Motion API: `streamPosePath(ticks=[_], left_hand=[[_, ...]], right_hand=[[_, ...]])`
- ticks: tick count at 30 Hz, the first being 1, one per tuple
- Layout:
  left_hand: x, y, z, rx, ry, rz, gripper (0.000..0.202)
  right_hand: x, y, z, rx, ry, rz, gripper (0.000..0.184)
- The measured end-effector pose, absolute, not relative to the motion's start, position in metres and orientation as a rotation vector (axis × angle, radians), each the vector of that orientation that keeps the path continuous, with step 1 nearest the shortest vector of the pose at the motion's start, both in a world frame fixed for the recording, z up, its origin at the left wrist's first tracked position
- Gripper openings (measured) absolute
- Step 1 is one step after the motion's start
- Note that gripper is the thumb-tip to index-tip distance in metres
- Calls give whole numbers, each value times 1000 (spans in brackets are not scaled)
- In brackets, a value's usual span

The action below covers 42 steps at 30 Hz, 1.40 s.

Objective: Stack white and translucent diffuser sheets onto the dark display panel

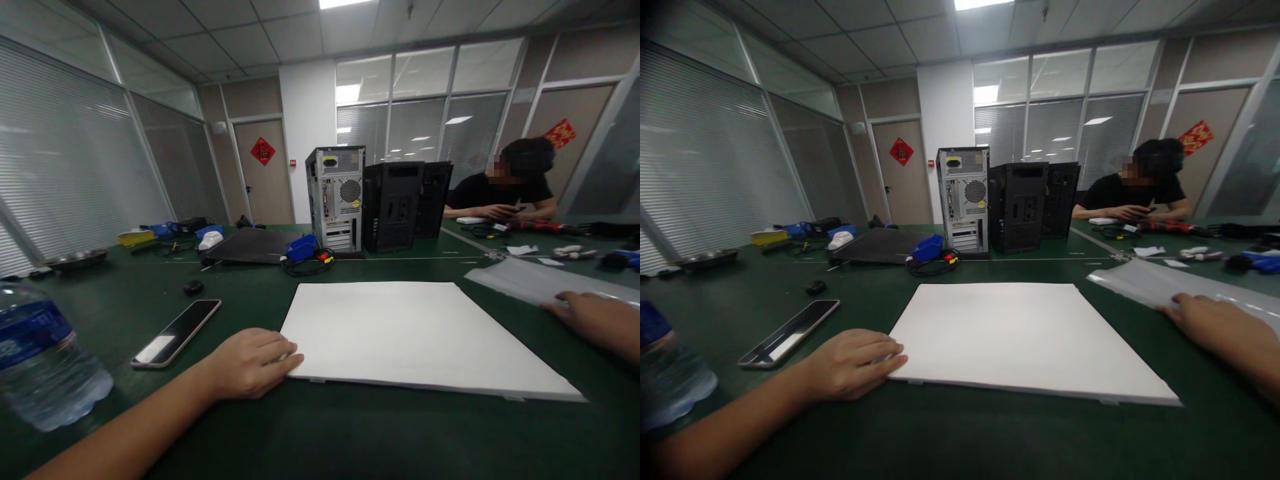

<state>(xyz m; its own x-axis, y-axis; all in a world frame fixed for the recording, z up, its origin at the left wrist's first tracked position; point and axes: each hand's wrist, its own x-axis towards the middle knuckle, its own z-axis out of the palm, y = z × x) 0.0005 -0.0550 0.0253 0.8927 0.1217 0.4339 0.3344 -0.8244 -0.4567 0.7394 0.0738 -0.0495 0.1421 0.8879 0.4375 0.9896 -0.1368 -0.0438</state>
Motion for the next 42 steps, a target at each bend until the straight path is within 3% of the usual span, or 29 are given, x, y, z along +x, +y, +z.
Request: streamPosePath(ticks=[5,11,22,28,31,36,42], left_hand=[[0,-54,25,-2518,-314,-519,25],[1,-54,26,-2520,-318,-518,24],[1,-53,26,-2542,-316,-503,24],[3,-52,26,-2559,-331,-501,25],[3,-52,26,-2558,-329,-504,25],[2,-52,25,-2570,-320,-501,23],[3,-53,25,-2585,-360,-493,16]], right_hand=[[701,49,-20,-2237,-1800,-455,61],[612,18,14,-1962,-1915,-662,74],[520,-25,3,-1368,-2590,-12,53],[556,5,-3,-1735,-2302,-208,59],[569,12,-6,-1893,-2245,-127,61],[558,3,-1,-1703,-2234,105,60],[551,0,1,-1732,-2245,9,62]])
